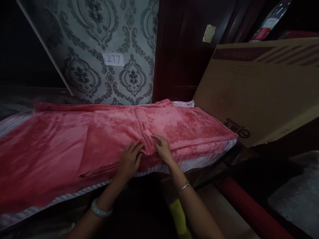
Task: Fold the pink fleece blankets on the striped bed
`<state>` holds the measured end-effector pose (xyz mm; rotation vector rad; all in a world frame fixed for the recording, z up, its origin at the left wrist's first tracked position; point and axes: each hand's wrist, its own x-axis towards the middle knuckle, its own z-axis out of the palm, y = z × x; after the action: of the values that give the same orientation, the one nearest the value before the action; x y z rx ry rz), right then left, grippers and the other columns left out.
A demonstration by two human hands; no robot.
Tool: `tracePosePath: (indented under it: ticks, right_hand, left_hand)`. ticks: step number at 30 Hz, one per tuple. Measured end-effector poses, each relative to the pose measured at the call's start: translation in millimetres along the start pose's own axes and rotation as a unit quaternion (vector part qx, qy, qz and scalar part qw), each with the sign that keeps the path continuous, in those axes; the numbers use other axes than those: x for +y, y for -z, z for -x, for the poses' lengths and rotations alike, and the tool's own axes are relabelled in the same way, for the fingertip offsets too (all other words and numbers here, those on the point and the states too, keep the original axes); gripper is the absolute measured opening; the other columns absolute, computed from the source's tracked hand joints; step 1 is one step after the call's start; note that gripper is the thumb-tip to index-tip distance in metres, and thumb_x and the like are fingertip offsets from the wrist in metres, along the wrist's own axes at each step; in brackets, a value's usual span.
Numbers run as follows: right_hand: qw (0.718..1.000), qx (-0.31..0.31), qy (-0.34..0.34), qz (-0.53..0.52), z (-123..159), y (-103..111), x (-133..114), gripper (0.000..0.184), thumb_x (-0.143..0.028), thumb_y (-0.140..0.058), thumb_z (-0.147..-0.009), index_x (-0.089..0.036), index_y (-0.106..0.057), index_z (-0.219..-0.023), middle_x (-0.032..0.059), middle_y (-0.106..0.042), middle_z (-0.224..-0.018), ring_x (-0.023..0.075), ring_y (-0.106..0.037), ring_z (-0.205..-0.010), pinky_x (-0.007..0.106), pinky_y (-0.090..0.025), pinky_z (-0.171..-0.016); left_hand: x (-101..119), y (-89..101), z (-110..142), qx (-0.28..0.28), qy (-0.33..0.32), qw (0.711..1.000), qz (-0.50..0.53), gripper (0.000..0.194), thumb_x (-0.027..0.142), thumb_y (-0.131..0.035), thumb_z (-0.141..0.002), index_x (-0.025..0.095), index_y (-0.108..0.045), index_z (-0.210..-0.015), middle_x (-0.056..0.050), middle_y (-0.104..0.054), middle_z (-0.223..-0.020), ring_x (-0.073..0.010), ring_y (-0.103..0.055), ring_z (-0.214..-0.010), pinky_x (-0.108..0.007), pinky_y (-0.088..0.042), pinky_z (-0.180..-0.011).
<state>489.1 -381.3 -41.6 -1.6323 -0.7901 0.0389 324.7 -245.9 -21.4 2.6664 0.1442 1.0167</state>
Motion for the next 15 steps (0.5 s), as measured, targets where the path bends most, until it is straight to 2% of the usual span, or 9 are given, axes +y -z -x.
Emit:
tracePosePath:
  ticks: [2,4,7,11,13,15]
  right_hand:
    - [1.0,-0.007,-0.01,-0.004,5,4,-3,0.043,-0.02,-0.057,-0.076,-0.023,-0.073,-0.116,0.0068,-0.07,-0.124,0.0241,-0.06,-0.122,0.043,-0.043,-0.111]
    - [1.0,-0.002,-0.008,0.0,6,4,-3,0.042,-0.021,-0.057,-0.077,-0.023,-0.073,-0.116,0.0064,-0.071,-0.123,0.0241,-0.061,-0.12,0.042,-0.044,-0.109]
    - [1.0,0.02,0.01,0.017,7,-1,3,0.037,-0.025,-0.059,-0.077,-0.022,-0.073,-0.111,0.0077,-0.073,-0.116,0.024,-0.065,-0.112,0.043,-0.047,-0.106]
    - [0.999,0.047,0.007,0.0,13,-7,14,0.038,-0.035,-0.062,-0.081,-0.02,-0.07,-0.116,0.0107,-0.072,-0.116,0.025,-0.066,-0.108,0.044,-0.05,-0.101]
    - [0.999,0.046,0.001,-0.004,16,-7,15,0.041,-0.039,-0.062,-0.083,-0.019,-0.069,-0.117,0.0116,-0.072,-0.117,0.0257,-0.066,-0.109,0.044,-0.05,-0.101]
    - [0.999,0.044,0.001,-0.001,18,-6,11,0.043,-0.042,-0.062,-0.083,-0.019,-0.068,-0.119,0.0119,-0.071,-0.118,0.0258,-0.065,-0.11,0.044,-0.05,-0.101]
  left_hand:
    - [1,3.1,-3,0.032,-0.014,0.999,0.022,0.03,0.019,-0.046,-0.098,0.021,-0.07,-0.117,-0.009,-0.071,-0.122,-0.0273,-0.062,-0.109,-0.046,-0.049,-0.096]
    - [3,5.3,-7,0.039,-0.023,0.998,0.038,0.03,0.018,-0.043,-0.099,0.02,-0.071,-0.111,-0.008,-0.074,-0.113,-0.0249,-0.063,-0.104,-0.044,-0.049,-0.096]
    - [11,4.6,-10,-0.008,-0.026,0.999,0.026,0.025,0.019,-0.053,-0.094,0.018,-0.069,-0.113,-0.01,-0.071,-0.117,-0.0271,-0.061,-0.106,-0.045,-0.05,-0.092]
    - [15,0.3,-4,-0.072,-0.026,0.997,-0.004,0.042,0.024,-0.07,-0.083,0.017,-0.062,-0.124,-0.013,-0.063,-0.131,-0.0326,-0.056,-0.116,-0.049,-0.049,-0.093]
    - [13,-0.1,-4,-0.077,-0.03,0.997,-0.004,0.034,0.02,-0.066,-0.085,0.018,-0.064,-0.119,-0.013,-0.064,-0.125,-0.0299,-0.058,-0.112,-0.047,-0.05,-0.092]
    - [11,0.8,-8,-0.058,-0.032,0.998,0.006,0.018,0.016,-0.057,-0.091,0.018,-0.067,-0.106,-0.01,-0.067,-0.111,-0.0253,-0.06,-0.101,-0.042,-0.05,-0.088]
